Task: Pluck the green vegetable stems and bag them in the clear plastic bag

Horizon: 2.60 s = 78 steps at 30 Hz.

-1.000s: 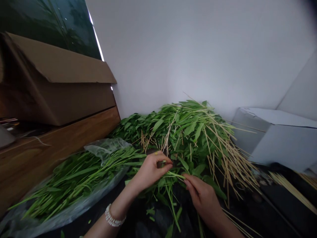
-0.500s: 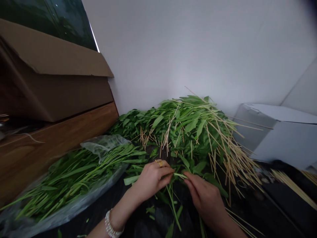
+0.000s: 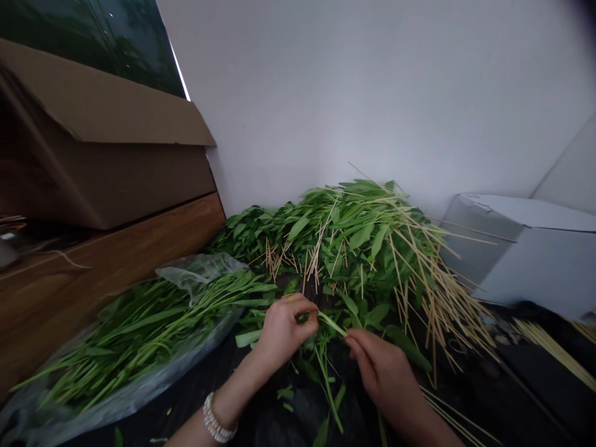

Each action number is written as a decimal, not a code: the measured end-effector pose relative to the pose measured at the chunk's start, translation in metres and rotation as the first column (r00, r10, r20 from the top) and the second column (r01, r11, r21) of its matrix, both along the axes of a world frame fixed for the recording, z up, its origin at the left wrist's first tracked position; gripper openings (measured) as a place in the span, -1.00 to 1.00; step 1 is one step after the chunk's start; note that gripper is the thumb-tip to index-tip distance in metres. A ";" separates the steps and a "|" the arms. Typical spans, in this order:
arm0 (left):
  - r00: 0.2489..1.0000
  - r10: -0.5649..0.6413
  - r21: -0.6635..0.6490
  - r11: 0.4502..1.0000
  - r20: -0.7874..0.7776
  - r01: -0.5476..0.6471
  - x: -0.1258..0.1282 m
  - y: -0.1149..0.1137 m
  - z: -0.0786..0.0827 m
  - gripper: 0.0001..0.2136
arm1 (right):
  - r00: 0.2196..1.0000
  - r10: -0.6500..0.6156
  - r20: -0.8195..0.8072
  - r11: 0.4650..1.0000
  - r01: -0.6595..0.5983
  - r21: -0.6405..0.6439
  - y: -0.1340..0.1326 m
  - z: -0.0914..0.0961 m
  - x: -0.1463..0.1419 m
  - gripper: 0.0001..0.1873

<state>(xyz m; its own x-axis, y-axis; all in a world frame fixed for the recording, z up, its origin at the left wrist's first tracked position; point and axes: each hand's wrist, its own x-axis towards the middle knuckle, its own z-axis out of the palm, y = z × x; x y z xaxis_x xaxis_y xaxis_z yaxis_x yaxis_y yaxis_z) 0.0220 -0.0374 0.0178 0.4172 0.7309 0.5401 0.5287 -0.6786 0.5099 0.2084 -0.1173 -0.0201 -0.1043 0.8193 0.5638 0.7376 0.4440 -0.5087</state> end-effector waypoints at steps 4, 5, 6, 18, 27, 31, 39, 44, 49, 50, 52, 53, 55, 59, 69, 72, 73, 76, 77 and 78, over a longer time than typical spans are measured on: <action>0.995 0.073 -0.068 0.995 0.066 -0.068 0.006 0.000 -0.002 -0.85 | 0.996 0.041 -0.084 0.992 -0.051 -0.118 0.000 0.003 -0.002 -0.74; 0.994 0.085 -0.075 0.994 0.073 -0.079 0.004 0.001 -0.003 -0.86 | 0.993 0.045 -0.105 0.988 -0.060 -0.143 0.000 0.004 -0.001 -0.73; 0.991 0.103 -0.082 0.992 0.085 -0.096 0.001 0.005 -0.003 -0.86 | 0.991 0.049 -0.126 0.984 -0.069 -0.164 0.000 0.005 0.000 -0.72; 0.991 0.058 -0.108 0.993 0.123 -0.045 -0.027 0.014 0.021 -0.77 | 1.000 0.010 0.001 0.996 -0.010 -0.088 -0.002 0.006 0.006 -0.73; 0.929 -0.158 0.077 0.978 -0.336 0.194 -0.008 -0.010 0.012 -0.78 | 0.965 -0.053 0.255 0.984 0.007 0.176 -0.001 0.000 0.003 -0.73; 0.873 -0.166 0.096 0.967 -0.458 0.235 -0.008 -0.010 0.012 -0.82 | 0.952 -0.083 0.294 0.981 0.026 0.193 -0.001 0.001 0.004 -0.72; 0.900 -0.100 0.210 0.956 -0.425 0.205 -0.001 -0.015 0.008 -0.89 | 0.934 -0.066 0.350 0.980 -0.006 0.200 0.000 -0.002 0.001 -0.72; 0.995 -0.054 0.036 0.998 -0.086 0.057 0.001 -0.010 0.004 -0.82 | 0.946 -0.042 0.320 0.986 -0.013 0.168 -0.003 0.004 -0.003 -0.70; 0.940 0.201 -0.111 0.978 0.276 -0.176 -0.024 0.018 0.014 -0.83 | 0.965 -0.032 0.259 0.995 0.006 0.101 -0.005 0.005 0.000 -0.72; 0.929 0.209 -0.097 0.977 0.305 -0.188 -0.028 0.022 0.018 -0.83 | 0.965 -0.036 0.259 0.994 0.009 0.106 -0.005 0.004 0.001 -0.73; 0.941 0.142 -0.043 0.990 0.306 -0.136 -0.029 0.020 0.022 -0.80 | 0.958 -0.048 0.283 0.990 0.008 0.141 -0.004 0.003 0.000 -0.73; 0.959 0.087 -0.018 0.996 0.270 -0.085 -0.026 0.016 0.023 -0.79 | 0.950 -0.054 0.308 0.986 0.002 0.169 -0.003 0.003 -0.002 -0.73; 0.993 -0.019 0.009 1.000 0.119 0.019 -0.016 0.003 0.021 -0.80 | 0.926 -0.076 0.370 0.973 -0.012 0.230 -0.003 0.004 -0.004 -0.72; 0.951 -0.175 0.077 0.977 -0.255 0.200 0.005 -0.022 0.010 -0.84 | 0.876 -0.141 0.461 0.936 -0.032 0.349 -0.003 0.008 -0.007 -0.73; 0.884 -0.238 0.066 0.956 -0.403 0.287 0.007 -0.027 0.007 -0.82 | 0.915 -0.138 0.379 0.926 -0.016 0.376 -0.006 0.009 -0.006 -0.78; 0.904 -0.244 0.065 0.957 -0.352 0.284 0.009 -0.030 0.005 -0.84 | 0.996 -0.023 0.087 0.980 0.005 0.198 -0.009 0.011 -0.009 -0.75; 0.911 -0.250 0.063 0.956 -0.328 0.286 0.009 -0.031 0.005 -0.84 | 1.000 0.013 -0.024 0.994 -0.010 0.111 -0.009 0.012 -0.010 -0.74; 0.926 -0.261 0.071 0.954 -0.272 0.290 0.010 -0.032 0.003 -0.84 | 0.930 0.074 -0.360 0.974 -0.145 -0.175 -0.010 0.015 -0.014 -0.73; 0.929 -0.265 0.073 0.954 -0.258 0.292 0.010 -0.032 0.003 -0.84 | 0.876 0.067 -0.478 0.945 -0.210 -0.252 -0.009 0.015 -0.014 -0.72; 0.932 -0.269 0.071 0.953 -0.242 0.293 0.011 -0.033 0.002 -0.85 | 0.804 0.045 -0.593 0.911 -0.276 -0.305 -0.007 0.015 -0.015 -0.71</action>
<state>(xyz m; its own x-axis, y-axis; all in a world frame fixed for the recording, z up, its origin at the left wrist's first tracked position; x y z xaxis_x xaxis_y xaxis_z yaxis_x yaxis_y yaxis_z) 0.0327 -0.0700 0.0198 0.7177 0.5108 0.4734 0.4021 -0.8589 0.3171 0.1936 -0.1246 -0.0046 -0.0128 0.9727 0.2318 0.2025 0.2295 -0.9520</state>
